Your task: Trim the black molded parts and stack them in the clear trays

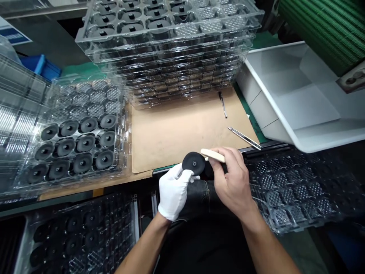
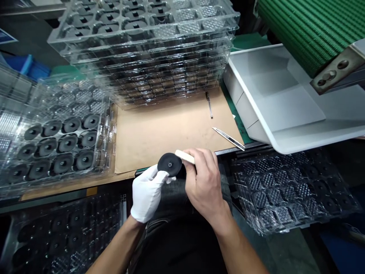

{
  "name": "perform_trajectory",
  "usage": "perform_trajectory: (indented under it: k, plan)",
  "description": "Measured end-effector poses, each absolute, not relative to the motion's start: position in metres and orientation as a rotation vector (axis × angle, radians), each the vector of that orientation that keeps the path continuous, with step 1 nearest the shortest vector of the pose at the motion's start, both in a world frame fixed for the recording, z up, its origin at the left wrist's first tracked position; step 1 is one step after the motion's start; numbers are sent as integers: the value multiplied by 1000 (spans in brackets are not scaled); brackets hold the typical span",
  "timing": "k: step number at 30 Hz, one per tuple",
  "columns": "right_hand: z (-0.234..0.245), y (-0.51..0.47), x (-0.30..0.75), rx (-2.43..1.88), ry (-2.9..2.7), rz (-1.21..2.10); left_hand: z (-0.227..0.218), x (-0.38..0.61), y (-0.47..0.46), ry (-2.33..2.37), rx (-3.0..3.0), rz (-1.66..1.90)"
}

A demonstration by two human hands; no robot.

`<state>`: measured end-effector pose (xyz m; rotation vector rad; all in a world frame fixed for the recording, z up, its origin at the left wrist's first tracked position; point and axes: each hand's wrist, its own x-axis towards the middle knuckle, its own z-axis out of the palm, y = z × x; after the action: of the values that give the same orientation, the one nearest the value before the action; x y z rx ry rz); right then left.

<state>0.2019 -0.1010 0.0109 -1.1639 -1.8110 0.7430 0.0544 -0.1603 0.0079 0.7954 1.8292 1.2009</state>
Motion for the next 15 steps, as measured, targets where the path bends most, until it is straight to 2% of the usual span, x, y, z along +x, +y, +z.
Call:
perform_trajectory:
  k: [6,15]
  plan:
    - [5,-121,216,-1226,-1900,700,9,55,-157,1834,845,1224]
    - [10,-113,217,-1115,-2095,823,3,43,-169,1758,1334,995]
